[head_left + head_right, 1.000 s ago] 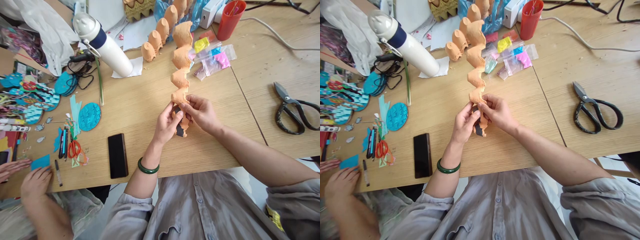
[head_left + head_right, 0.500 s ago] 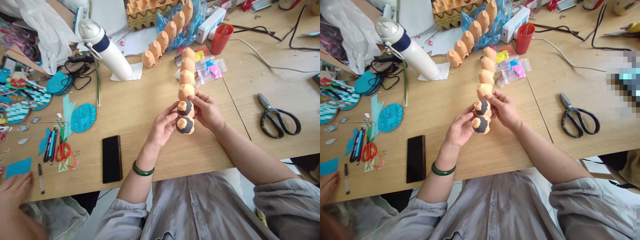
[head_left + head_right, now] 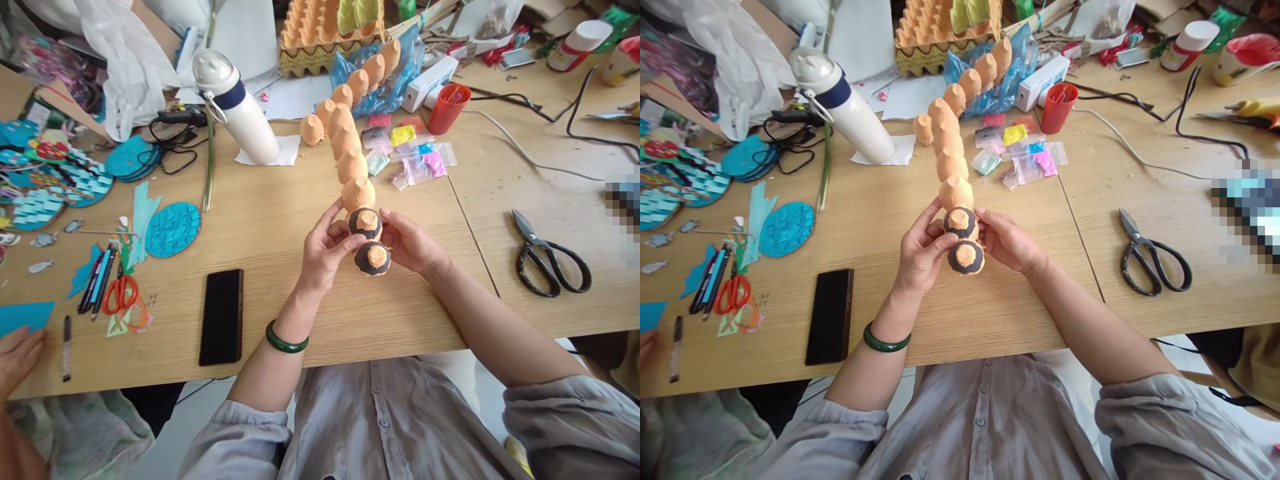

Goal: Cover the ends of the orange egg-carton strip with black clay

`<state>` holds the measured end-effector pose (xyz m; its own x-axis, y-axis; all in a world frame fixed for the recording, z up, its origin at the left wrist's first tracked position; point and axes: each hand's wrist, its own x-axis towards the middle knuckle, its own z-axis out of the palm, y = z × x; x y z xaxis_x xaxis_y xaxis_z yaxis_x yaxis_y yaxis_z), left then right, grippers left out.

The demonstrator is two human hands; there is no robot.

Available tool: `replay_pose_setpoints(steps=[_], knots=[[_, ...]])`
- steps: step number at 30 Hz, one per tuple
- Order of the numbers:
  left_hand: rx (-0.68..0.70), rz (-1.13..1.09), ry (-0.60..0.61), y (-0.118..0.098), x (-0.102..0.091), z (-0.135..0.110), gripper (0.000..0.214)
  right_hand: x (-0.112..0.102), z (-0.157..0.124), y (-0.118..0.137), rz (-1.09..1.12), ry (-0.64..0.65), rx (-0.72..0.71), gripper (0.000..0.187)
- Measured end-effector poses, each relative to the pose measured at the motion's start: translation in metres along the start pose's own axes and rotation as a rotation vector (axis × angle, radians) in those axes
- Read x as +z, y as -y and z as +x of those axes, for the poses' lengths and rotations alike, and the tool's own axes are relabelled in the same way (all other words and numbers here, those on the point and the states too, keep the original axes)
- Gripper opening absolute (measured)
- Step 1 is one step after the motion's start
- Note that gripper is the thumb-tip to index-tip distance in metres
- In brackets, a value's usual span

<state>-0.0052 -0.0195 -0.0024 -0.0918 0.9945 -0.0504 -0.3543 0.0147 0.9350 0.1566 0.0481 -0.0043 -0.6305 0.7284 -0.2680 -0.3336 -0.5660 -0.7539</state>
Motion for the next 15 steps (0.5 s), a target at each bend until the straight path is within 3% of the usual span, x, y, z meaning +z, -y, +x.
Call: replay_pose_setpoints(steps=[5, 12, 15], knots=[[0.038, 0.045, -0.073, -0.002, -0.001, 0.001, 0.097, -0.001, -0.004, 0.001, 0.046, 0.121, -0.045, 0.036], [-0.173, -0.003, 0.067, -0.014, -0.012, 0.004, 0.080, -0.003, -0.005, 0.001, -0.092, 0.071, -0.129, 0.035], [-0.194, 0.105, 0.035, -0.022, -0.019, 0.005, 0.087, -0.002, -0.005, 0.002, -0.249, 0.103, -0.180, 0.035]])
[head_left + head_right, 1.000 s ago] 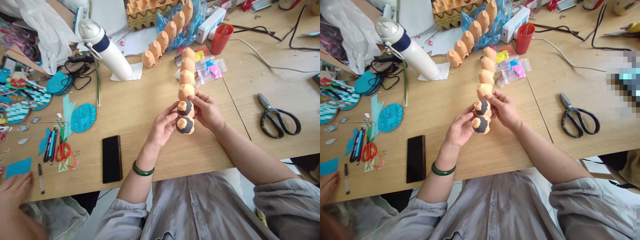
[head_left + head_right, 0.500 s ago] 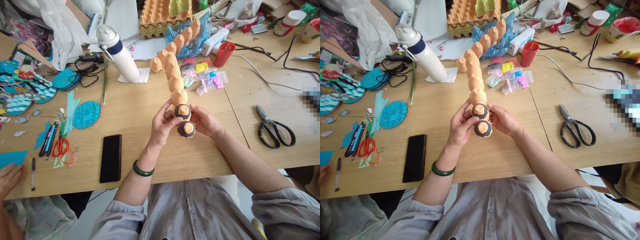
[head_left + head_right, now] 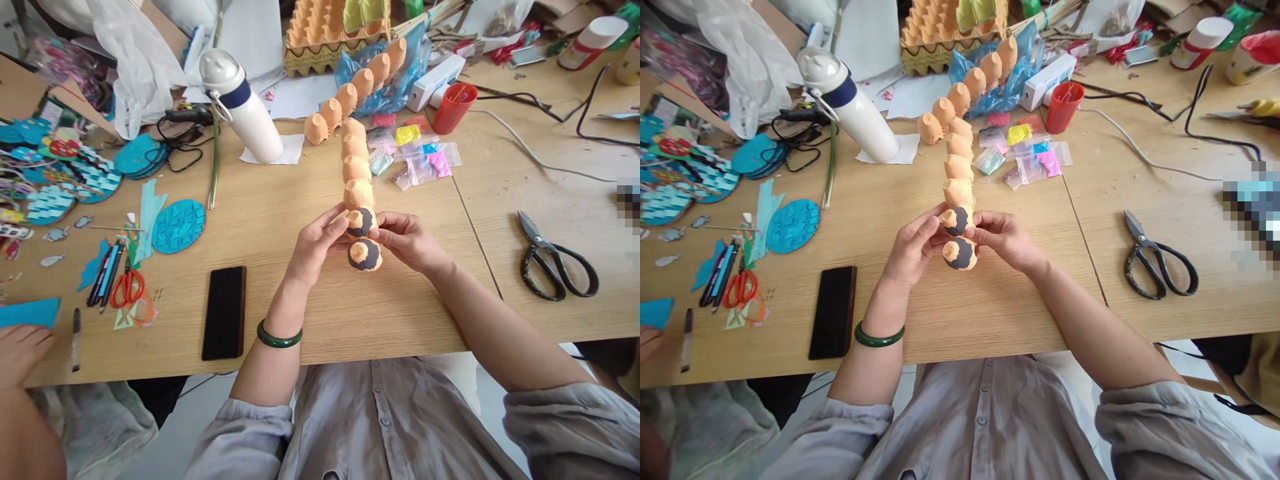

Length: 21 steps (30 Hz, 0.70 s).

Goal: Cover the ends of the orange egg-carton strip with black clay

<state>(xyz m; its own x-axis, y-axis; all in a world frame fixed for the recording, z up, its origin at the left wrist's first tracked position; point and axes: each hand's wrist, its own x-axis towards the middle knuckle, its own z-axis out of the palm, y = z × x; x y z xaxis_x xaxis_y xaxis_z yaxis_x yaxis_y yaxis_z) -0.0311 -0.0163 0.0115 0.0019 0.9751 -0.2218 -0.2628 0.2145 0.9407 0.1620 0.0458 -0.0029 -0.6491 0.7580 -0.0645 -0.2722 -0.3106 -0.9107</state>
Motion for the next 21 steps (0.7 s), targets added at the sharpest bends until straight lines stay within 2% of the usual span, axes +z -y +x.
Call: replay_pose_setpoints(steps=[2, 6, 11, 17, 21], knots=[[-0.001, 0.091, -0.021, -0.0021, -0.0043, -0.0003, 0.094, 0.0014, -0.0009, 0.0019, -0.087, 0.040, -0.007, 0.036], [-0.032, 0.164, 0.037, -0.0018, -0.0092, -0.0001, 0.102, 0.0039, -0.0021, 0.0041, -0.171, 0.078, 0.008, 0.042], [-0.044, 0.149, 0.060, -0.0010, -0.0086, -0.0005, 0.088, 0.0045, -0.0022, 0.0028, -0.169, 0.082, 0.010, 0.043], [0.008, 0.176, 0.059, 0.0021, -0.0095, 0.0012, 0.072, 0.0075, -0.0043, 0.0008, -0.181, 0.050, -0.034, 0.049], [0.018, 0.221, 0.132, 0.0034, -0.0104, 0.0031, 0.058, 0.0106, -0.0058, -0.0018, -0.216, 0.001, -0.011, 0.052]])
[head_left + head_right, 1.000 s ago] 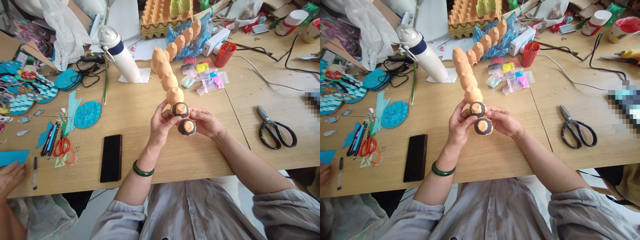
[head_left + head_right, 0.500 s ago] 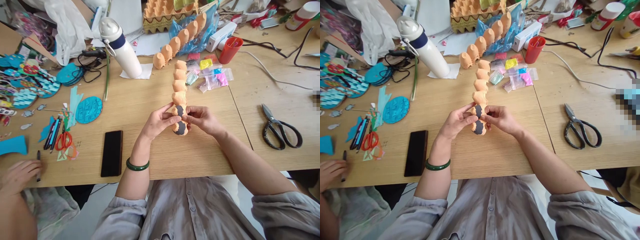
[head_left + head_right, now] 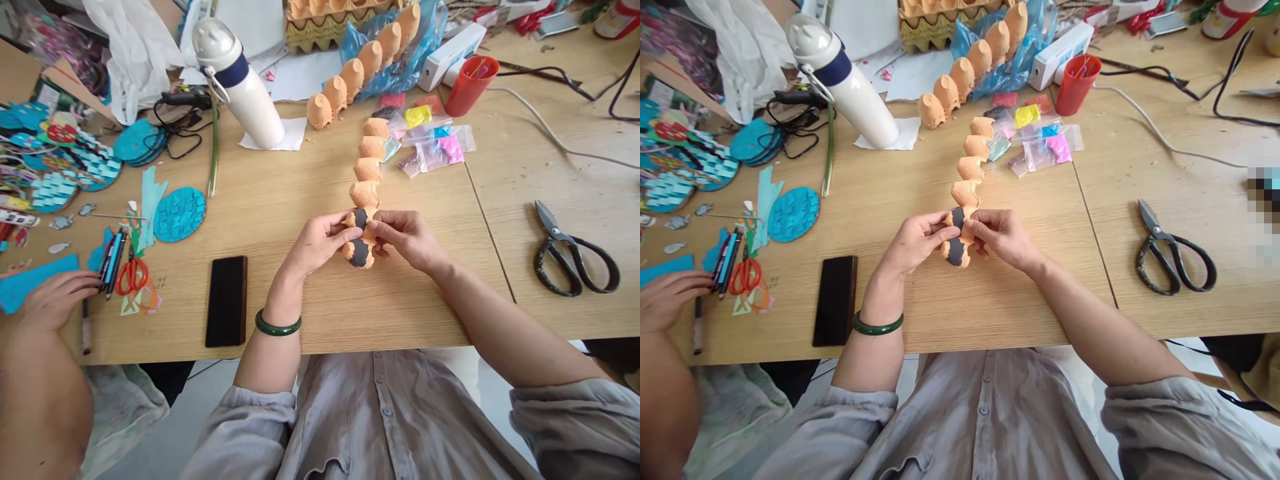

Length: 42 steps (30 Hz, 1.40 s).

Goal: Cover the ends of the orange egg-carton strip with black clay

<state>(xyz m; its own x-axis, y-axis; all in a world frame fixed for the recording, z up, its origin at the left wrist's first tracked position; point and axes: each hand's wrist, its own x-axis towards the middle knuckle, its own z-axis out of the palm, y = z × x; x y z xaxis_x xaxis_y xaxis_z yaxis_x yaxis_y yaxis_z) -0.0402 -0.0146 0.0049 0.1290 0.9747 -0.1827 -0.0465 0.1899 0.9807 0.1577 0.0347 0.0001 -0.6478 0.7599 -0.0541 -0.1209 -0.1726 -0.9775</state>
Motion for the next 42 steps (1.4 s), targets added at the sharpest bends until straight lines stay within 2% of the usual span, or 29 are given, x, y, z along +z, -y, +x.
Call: replay_pose_setpoints(steps=[8, 14, 17, 22, 27, 33, 38, 42], knots=[[-0.015, 0.005, 0.006, 0.006, 0.005, 0.000, 0.051, 0.003, -0.002, -0.002, -0.039, -0.053, -0.013, 0.051], [-0.055, 0.013, -0.029, 0.008, 0.009, 0.000, 0.054, 0.002, -0.001, -0.003, -0.018, -0.016, 0.006, 0.048], [-0.059, -0.059, -0.058, 0.004, 0.012, -0.002, 0.054, 0.001, 0.001, -0.002, 0.057, -0.016, -0.011, 0.047], [-0.039, -0.188, -0.052, -0.006, 0.015, -0.006, 0.058, -0.007, 0.005, -0.004, 0.164, -0.095, -0.065, 0.041], [-0.036, -0.110, -0.051, -0.010, 0.014, -0.007, 0.060, -0.008, 0.005, -0.005, 0.133, -0.063, -0.055, 0.041], [-0.055, -0.052, -0.034, -0.003, 0.007, -0.002, 0.063, -0.001, 0.003, -0.004, 0.111, -0.038, -0.039, 0.044], [0.074, 0.138, -0.016, -0.002, 0.006, -0.003, 0.044, 0.001, 0.001, -0.002, 0.081, -0.034, -0.069, 0.045], [0.157, 0.275, -0.030, -0.004, 0.008, -0.005, 0.038, -0.001, 0.000, -0.001, 0.031, -0.023, -0.094, 0.047]])
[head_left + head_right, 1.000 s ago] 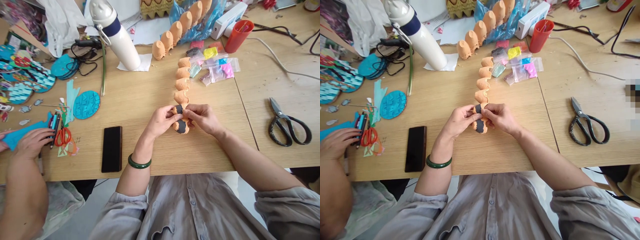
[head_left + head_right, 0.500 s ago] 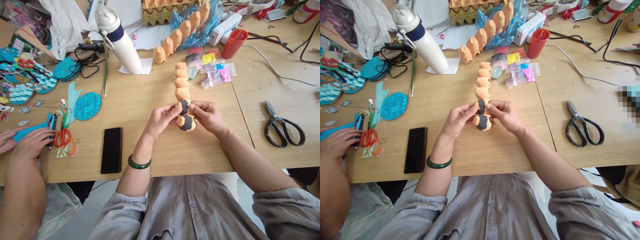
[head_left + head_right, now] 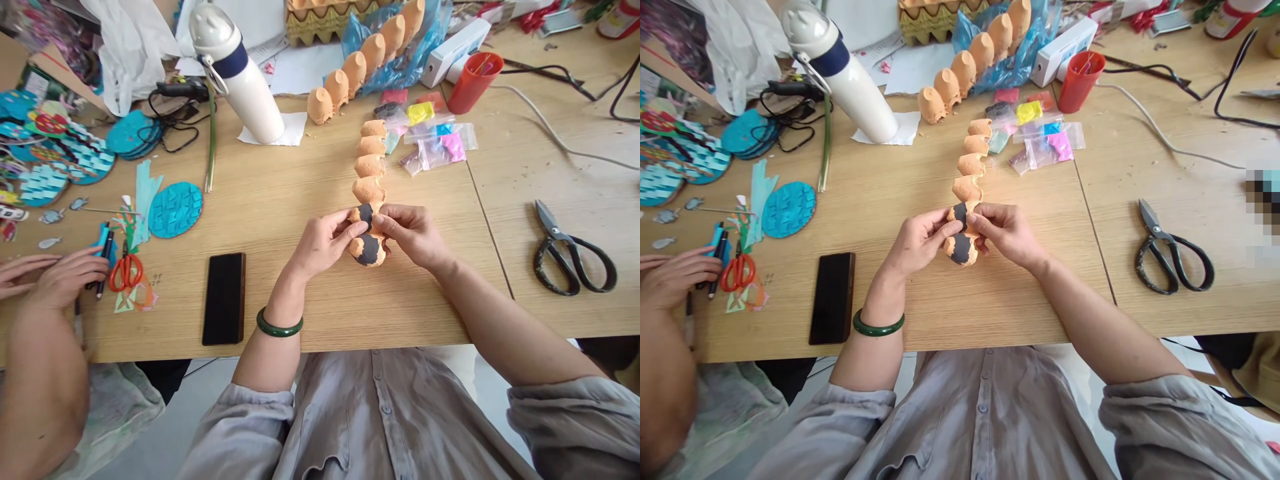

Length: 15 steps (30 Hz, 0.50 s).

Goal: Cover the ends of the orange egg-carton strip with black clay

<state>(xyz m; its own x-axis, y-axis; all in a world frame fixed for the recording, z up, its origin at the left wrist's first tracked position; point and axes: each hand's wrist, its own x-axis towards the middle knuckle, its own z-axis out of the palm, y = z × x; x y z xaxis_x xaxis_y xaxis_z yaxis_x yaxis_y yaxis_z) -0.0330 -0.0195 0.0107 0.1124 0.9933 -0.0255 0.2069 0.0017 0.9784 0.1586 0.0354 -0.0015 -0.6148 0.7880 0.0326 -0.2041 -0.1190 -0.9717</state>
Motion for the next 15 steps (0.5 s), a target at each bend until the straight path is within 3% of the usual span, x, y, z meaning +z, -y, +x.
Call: replay_pose_setpoints(steps=[4, 10, 15], knots=[[0.005, 0.034, -0.022, 0.0020, 0.0020, -0.0002, 0.036, -0.0023, 0.0012, -0.0032, -0.012, -0.008, 0.005, 0.046], [-0.090, -0.289, -0.053, 0.0036, 0.0055, 0.0017, 0.056, -0.0048, 0.0050, -0.0074, 0.114, -0.100, 0.004, 0.041], [-0.095, -0.323, -0.093, 0.0024, 0.0087, 0.0021, 0.061, -0.0027, 0.0047, -0.0083, 0.120, -0.123, 0.015, 0.047]])
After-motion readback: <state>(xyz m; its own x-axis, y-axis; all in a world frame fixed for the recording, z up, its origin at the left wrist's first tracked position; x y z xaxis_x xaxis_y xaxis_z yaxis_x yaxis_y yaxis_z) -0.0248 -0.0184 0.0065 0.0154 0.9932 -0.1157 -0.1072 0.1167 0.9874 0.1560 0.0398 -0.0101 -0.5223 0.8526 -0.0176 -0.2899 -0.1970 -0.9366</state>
